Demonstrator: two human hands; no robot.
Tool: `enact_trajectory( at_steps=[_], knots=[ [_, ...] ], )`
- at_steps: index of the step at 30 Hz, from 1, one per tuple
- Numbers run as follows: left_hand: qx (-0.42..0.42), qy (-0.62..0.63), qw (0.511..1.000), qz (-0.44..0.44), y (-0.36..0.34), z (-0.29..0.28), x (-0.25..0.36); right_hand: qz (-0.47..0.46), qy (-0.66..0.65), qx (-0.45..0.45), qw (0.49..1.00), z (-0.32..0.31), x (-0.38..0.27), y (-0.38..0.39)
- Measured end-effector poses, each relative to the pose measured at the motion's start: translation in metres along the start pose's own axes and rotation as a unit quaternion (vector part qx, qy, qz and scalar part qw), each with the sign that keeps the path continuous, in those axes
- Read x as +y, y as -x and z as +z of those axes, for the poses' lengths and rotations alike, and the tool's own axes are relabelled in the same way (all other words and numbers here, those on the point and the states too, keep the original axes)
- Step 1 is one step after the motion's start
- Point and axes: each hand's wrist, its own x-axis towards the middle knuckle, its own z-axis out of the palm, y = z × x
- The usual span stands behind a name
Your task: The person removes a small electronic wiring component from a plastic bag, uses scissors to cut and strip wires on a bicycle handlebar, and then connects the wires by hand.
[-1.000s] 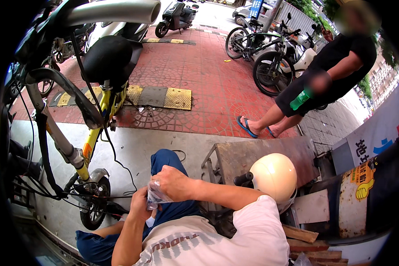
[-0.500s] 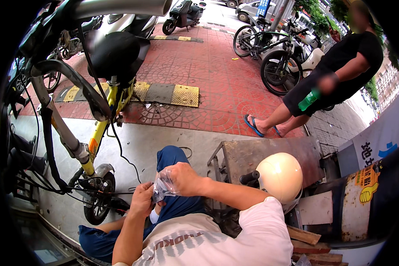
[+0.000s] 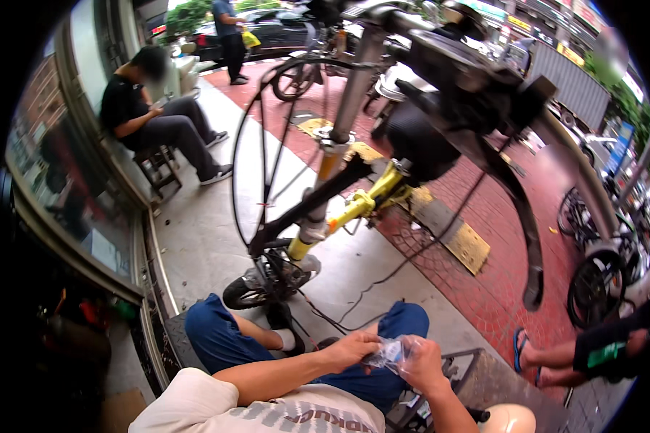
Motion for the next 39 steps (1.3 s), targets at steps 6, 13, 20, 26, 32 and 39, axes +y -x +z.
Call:
enact_trajectory(
  at_steps=[6,13,20,26,32,39],
  knots=[
    [-0.01,-0.014,0.999,0.048,-0.005,-0.012,-0.016,-0.075,0.027,-0.011,0.997,-0.001,0.003,-0.007],
    [0.031,0.026,0.997,0.058,-0.001,-0.005,0.001,-0.062,0.018,-0.014,0.998,0.003,-0.001,-0.018],
    [-0.006,0.089,0.994,0.07,0.025,0.004,0.026,-0.065,-0.054,0.056,0.995,-0.002,-0.016,-0.014],
    [0.049,0.088,0.985,0.137,0.017,0.015,0.006,0.064,-0.174,0.054,0.981,0.0,-0.02,-0.008],
    [0.225,-0.136,0.942,0.209,0.01,0.03,0.005,0.029,-0.109,0.05,0.992,0.002,-0.026,-0.013],
    [0.289,-0.242,0.9,0.22,-0.012,0.009,-0.016,0.177,-0.295,-0.006,0.939,0.019,-0.022,-0.013]
  ],
)
